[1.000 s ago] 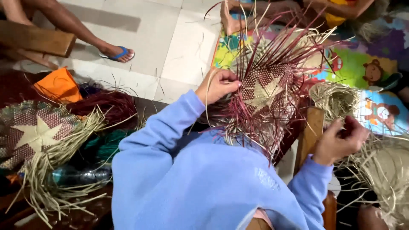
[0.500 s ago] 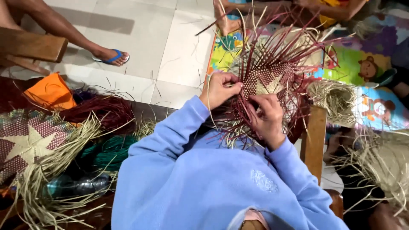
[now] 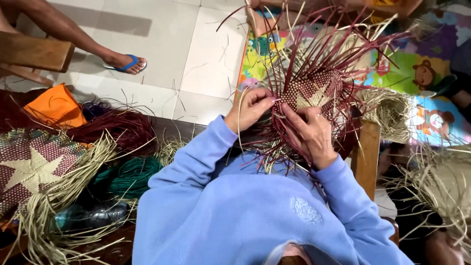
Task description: The person weaves a circular base of a basket or decorative item using dyed and natural plant fibers.
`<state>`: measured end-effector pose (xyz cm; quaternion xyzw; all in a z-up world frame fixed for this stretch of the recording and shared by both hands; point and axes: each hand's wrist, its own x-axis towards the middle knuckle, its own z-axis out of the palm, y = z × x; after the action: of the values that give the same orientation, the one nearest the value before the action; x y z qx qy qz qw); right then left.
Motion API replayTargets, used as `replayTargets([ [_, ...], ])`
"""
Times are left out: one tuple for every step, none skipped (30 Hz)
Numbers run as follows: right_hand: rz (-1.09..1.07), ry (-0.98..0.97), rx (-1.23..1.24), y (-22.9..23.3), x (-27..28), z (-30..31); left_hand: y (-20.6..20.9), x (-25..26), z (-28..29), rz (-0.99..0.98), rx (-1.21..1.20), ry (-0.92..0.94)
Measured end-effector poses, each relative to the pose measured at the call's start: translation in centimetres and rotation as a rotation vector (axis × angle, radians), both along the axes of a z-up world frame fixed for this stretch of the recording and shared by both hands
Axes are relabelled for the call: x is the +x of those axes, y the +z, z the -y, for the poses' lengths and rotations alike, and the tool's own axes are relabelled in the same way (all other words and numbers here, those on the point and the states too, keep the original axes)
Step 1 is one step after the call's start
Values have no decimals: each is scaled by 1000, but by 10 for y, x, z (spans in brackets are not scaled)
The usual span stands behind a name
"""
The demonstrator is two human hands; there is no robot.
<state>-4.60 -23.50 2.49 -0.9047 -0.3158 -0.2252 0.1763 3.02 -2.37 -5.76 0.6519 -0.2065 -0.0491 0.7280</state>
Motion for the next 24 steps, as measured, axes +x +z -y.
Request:
replayTargets([
  [-11, 3, 14, -3, 1, 1, 2, -1, -1, -44, 28, 1],
  [-21, 7, 29, -6, 2, 3, 4, -2, -1, -88, 56, 1],
  [-22, 7, 29, -3, 1, 0, 12, -5, -3, -88, 56, 2],
  [-30, -18, 32, -1, 0, -2, 19, -8, -5, -57, 105, 47],
  [-41, -46, 36, 1, -2, -4, 26, -11, -7, -28, 154, 90],
  [-45, -49, 37, 4, -4, -6, 30, -13, -8, -31, 155, 86],
  [-70, -51, 103, 8, -5, -8, 35, -14, -9, 4, 227, 127],
  [-96, -53, 168, 12, -5, -10, 40, -15, -11, 39, 300, 167],
  [-95, -52, 168, 11, -5, -9, 38, -14, -11, 39, 299, 167],
  [-153, -72, 250, 10, -4, -9, 35, -13, -11, 17, 296, 138],
  [-212, -90, 331, 10, -4, -9, 33, -12, -11, -6, 292, 110],
  [-213, -89, 330, 11, -4, -8, 29, -10, -11, -6, 292, 112],
  [-82, -103, 257, 12, -4, -7, 24, -8, -12, -24, 254, 66],
  [48, -117, 183, 13, -5, -7, 20, -6, -12, -41, 215, 21],
  [49, -116, 182, 22, -3, -11, 16, -6, -11, -40, 215, 22],
  [109, -93, 108, 31, -2, -15, 13, -5, -10, -68, 158, -8],
  [167, -70, 34, 40, -2, -19, 10, -5, -10, -98, 102, -39],
  [165, -70, 34, 40, 1, -19, 8, -5, -10, -100, 101, -39],
  [170, -35, 2, 40, 5, -19, 6, -4, -10, -72, 95, -47],
  [175, 0, -29, 40, 9, -20, 5, -3, -10, -45, 89, -55],
  [174, 3, -29, 42, 10, -22, 5, -3, -10, -46, 88, -52],
  [173, 29, -27, 45, 12, -24, 6, -3, -11, -93, 55, -87],
  [173, 54, -25, 47, 13, -26, 6, -3, -10, -140, 20, -122],
  [172, 56, -27, 44, 15, -25, 3, -3, -8, -140, 18, -121],
])
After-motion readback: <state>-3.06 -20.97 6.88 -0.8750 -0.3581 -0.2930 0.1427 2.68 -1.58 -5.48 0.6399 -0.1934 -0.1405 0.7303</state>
